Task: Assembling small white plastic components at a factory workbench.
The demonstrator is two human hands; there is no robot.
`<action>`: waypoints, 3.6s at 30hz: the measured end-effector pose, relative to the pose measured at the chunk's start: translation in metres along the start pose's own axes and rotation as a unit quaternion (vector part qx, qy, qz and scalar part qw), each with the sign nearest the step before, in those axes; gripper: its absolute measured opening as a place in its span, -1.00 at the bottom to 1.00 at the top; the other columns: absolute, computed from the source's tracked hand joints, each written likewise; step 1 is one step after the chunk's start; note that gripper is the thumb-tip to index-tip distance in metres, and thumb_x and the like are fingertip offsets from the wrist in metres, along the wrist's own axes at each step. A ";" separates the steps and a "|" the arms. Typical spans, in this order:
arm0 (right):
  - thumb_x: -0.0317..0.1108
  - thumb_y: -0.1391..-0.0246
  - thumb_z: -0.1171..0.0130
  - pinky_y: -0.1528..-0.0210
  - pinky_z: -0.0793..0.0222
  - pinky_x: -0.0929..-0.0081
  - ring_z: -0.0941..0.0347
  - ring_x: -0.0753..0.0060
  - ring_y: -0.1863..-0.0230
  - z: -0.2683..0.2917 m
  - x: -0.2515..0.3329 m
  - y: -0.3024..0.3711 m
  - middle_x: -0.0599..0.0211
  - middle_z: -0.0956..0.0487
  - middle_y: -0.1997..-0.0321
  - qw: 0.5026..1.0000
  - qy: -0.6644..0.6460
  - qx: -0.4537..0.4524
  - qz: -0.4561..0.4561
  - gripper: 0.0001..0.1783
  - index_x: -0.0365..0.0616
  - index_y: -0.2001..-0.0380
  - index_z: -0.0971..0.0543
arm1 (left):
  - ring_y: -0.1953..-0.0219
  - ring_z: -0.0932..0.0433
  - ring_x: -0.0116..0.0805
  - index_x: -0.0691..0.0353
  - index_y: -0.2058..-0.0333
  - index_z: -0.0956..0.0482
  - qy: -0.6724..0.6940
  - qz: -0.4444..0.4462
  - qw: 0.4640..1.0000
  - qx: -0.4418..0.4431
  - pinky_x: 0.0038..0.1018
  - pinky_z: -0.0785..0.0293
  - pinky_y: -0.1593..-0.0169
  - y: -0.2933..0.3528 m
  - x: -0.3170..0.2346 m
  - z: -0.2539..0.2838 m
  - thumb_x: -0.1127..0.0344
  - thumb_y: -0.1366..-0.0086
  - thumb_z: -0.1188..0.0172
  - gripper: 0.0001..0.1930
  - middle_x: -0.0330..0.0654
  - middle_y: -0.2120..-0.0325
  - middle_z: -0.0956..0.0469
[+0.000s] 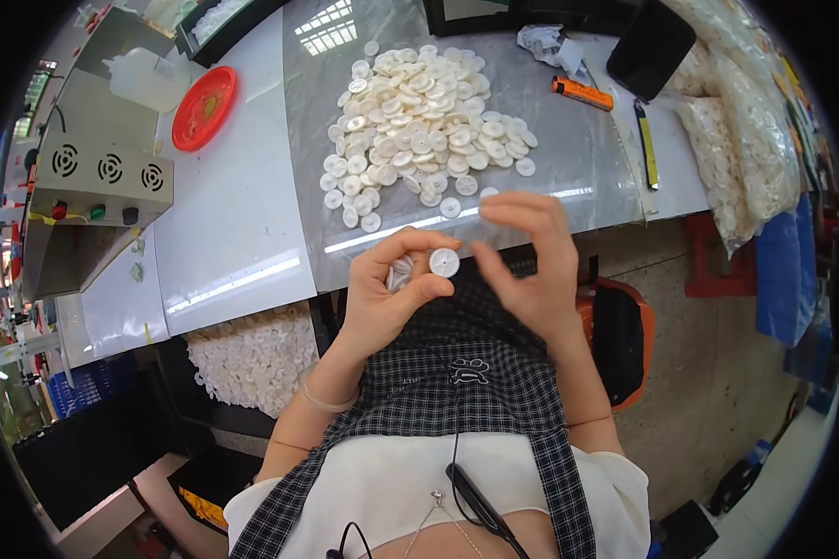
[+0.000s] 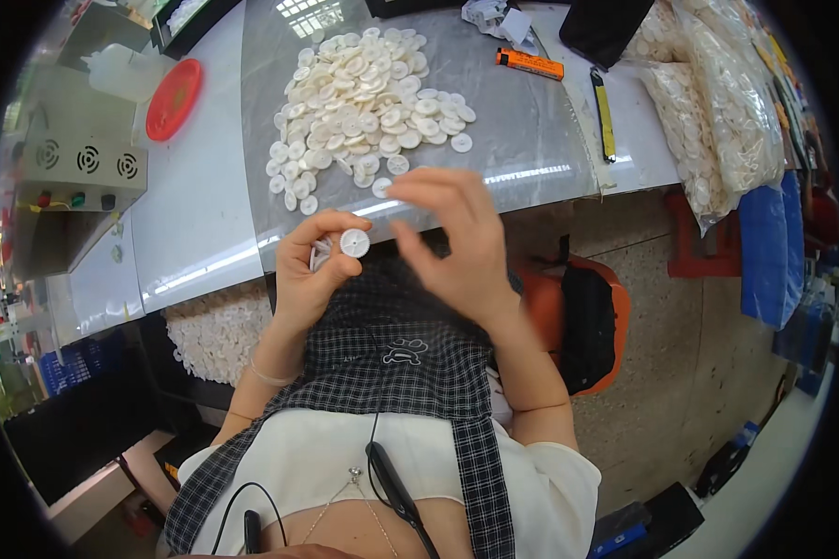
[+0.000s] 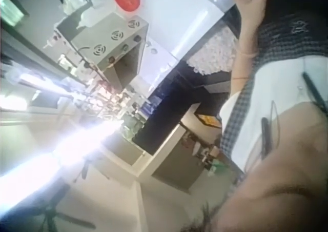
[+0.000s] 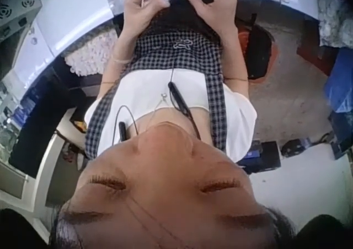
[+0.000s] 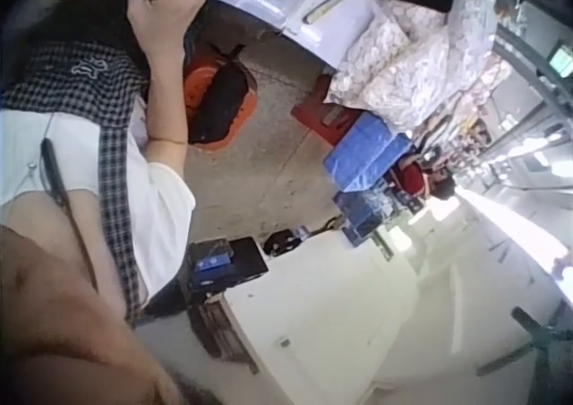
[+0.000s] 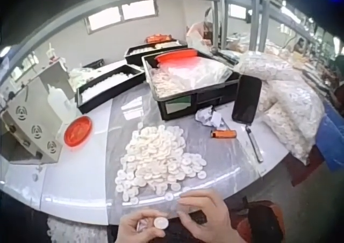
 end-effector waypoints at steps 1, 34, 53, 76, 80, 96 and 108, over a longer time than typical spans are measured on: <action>-0.60 0.21 -0.35 0.06 -0.38 0.38 -0.47 0.23 0.11 0.004 -0.009 -0.002 0.27 -0.56 0.10 0.998 0.060 0.029 -0.022 -0.56 -0.13 0.17 -0.54 | 0.53 -0.24 -0.70 0.31 0.15 -0.58 0.011 -0.007 1.000 -0.006 -0.71 -0.19 0.36 0.002 0.001 0.002 0.22 -0.08 -0.43 -0.60 -0.47 0.58 -0.33; -0.51 -0.01 -0.23 0.00 -0.28 0.39 -0.47 0.32 0.11 -0.012 0.007 -0.008 0.38 -0.67 0.25 0.996 0.006 0.071 -0.045 -0.67 -0.18 0.10 -0.54 | 0.58 -0.24 -0.67 0.16 0.22 -0.31 0.385 0.204 0.897 0.070 -0.81 -0.03 0.71 0.001 0.010 -0.014 0.07 -0.46 0.09 -0.74 -0.18 0.28 -0.41; -0.59 0.15 -0.34 0.30 -0.42 0.55 -0.54 0.41 0.35 -0.008 -0.021 0.024 0.36 -0.65 0.29 0.996 0.042 0.071 -0.026 -0.82 -0.16 0.40 -0.61 | 0.57 -0.15 -0.66 0.24 -0.08 -0.40 0.394 0.147 0.906 0.039 -0.83 -0.04 0.70 0.003 0.015 0.000 -0.13 -0.38 0.11 -0.44 -0.27 0.37 -0.30; -0.54 0.08 -0.25 0.03 -0.34 0.41 -0.46 0.27 0.07 -0.013 -0.023 -0.015 0.34 -0.59 0.19 0.990 0.125 0.057 -0.022 -0.76 -0.16 0.26 -0.58 | 0.54 -0.19 -0.65 0.25 0.04 -0.37 0.489 0.218 0.837 0.109 -0.81 -0.05 0.69 0.001 0.016 -0.013 -0.14 -0.39 0.10 -0.49 -0.28 0.34 -0.35; -0.52 0.11 -0.28 0.10 -0.35 0.37 -0.47 0.25 0.13 -0.017 -0.027 -0.006 0.38 -0.60 0.22 0.983 0.147 0.107 -0.009 -0.76 -0.13 0.28 -0.59 | 0.54 -0.17 -0.65 0.25 0.07 -0.37 0.514 0.223 0.822 0.099 -0.82 -0.04 0.70 0.002 0.016 -0.012 -0.19 -0.38 0.15 -0.45 -0.28 0.35 -0.33; -0.54 0.18 -0.34 0.18 -0.40 0.42 -0.47 0.31 0.24 -0.009 -0.030 0.006 0.40 -0.62 0.23 0.990 0.079 0.117 -0.015 -0.81 -0.14 0.41 -0.59 | 0.51 -0.17 -0.59 0.27 0.12 -0.29 0.534 0.227 0.809 0.092 -0.81 -0.10 0.69 0.002 0.011 -0.010 -0.22 -0.40 0.29 -0.42 -0.27 0.38 -0.20; -0.54 0.09 -0.34 0.02 -0.39 0.48 -0.52 0.46 0.10 -0.003 -0.011 -0.001 0.25 -0.59 0.02 0.978 -0.178 0.052 -0.101 -0.50 -0.19 0.02 -0.46 | 0.53 -0.24 -0.63 0.27 0.07 -0.36 0.460 0.228 0.854 0.079 -0.79 -0.10 0.70 -0.001 0.005 -0.016 -0.13 -0.42 0.16 -0.49 -0.26 0.35 -0.35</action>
Point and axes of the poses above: each hand's wrist, its own y-axis away from the middle knuckle, its own z-axis out of the back of the hand, x = y × z, the point moved 3 cm from there along -y, towards the middle knuckle
